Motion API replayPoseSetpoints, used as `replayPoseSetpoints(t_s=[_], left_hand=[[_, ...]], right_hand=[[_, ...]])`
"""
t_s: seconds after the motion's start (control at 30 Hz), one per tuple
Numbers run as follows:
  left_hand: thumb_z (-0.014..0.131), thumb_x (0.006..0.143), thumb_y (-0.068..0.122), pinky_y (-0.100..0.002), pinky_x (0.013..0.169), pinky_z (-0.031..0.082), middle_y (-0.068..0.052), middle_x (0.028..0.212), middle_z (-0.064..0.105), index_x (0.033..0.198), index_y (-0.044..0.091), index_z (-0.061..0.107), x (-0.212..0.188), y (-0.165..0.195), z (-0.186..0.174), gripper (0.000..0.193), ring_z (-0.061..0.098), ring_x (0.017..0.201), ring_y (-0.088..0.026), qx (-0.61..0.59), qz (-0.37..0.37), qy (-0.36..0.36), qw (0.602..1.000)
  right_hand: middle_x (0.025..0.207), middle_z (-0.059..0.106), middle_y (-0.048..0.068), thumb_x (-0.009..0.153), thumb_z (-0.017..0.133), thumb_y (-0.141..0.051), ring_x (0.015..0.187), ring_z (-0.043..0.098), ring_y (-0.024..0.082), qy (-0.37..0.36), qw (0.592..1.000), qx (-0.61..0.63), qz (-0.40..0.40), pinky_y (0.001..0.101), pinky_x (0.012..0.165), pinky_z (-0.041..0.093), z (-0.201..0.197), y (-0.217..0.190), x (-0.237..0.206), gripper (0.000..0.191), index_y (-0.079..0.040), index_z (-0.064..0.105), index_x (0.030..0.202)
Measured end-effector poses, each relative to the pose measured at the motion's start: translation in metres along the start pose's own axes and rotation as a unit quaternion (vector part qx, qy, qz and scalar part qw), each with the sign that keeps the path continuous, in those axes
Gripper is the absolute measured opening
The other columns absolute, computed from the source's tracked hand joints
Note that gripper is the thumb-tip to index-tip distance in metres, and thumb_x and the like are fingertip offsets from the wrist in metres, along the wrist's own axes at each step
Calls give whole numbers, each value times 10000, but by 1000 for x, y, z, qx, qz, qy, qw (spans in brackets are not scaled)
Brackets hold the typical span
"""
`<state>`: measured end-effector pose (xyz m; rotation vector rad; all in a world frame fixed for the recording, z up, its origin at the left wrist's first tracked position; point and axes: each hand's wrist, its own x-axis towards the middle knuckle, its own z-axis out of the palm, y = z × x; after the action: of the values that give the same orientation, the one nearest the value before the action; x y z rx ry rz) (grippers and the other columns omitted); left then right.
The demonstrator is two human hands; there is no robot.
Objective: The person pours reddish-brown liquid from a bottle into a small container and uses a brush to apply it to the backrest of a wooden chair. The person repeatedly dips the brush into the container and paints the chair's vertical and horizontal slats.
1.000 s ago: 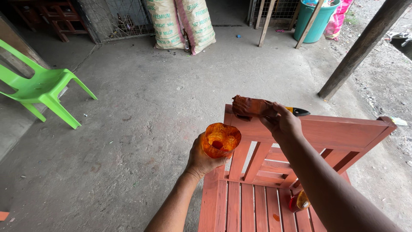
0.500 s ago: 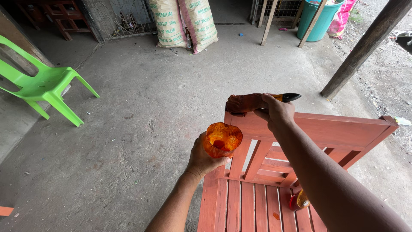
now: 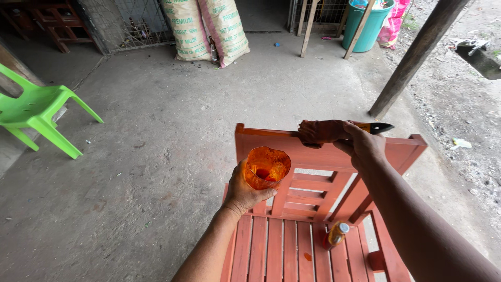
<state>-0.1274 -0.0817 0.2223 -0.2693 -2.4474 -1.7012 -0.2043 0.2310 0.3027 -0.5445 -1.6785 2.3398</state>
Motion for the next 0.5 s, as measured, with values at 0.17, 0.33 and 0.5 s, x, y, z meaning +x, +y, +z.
replayPoseSetpoints(t_s=[0.17, 0.33, 0.5], left_hand=[[992, 524, 267, -412, 1100, 525, -83, 1335, 522, 1390, 177, 447, 4, 25, 44, 1027, 564, 1287, -245, 23, -10, -7, 1000], [969, 531, 246, -394, 1123, 501, -70, 1380, 521, 1417, 188, 431, 6, 50, 88, 1039, 557, 1317, -235, -11, -27, -30, 999], [982, 550, 250, -394, 1116, 518, -77, 1358, 547, 1401, 159, 444, 10, 65, 120, 1011, 574, 1303, -237, 16, 13, -41, 999]], right_hand=[[1087, 718, 147, 941, 700, -89, 963, 756, 269, 17, 999, 29, -20, 439, 808, 678, -86, -11, 26, 228, 8, 653, 1142], [1092, 715, 159, 964, 677, -92, 953, 755, 280, 31, 998, 35, -43, 452, 815, 666, -165, -27, 46, 212, 1, 634, 1150], [1107, 710, 171, 962, 689, -79, 991, 761, 285, 72, 996, 14, -55, 442, 828, 647, -218, -44, 54, 231, 18, 620, 1161]])
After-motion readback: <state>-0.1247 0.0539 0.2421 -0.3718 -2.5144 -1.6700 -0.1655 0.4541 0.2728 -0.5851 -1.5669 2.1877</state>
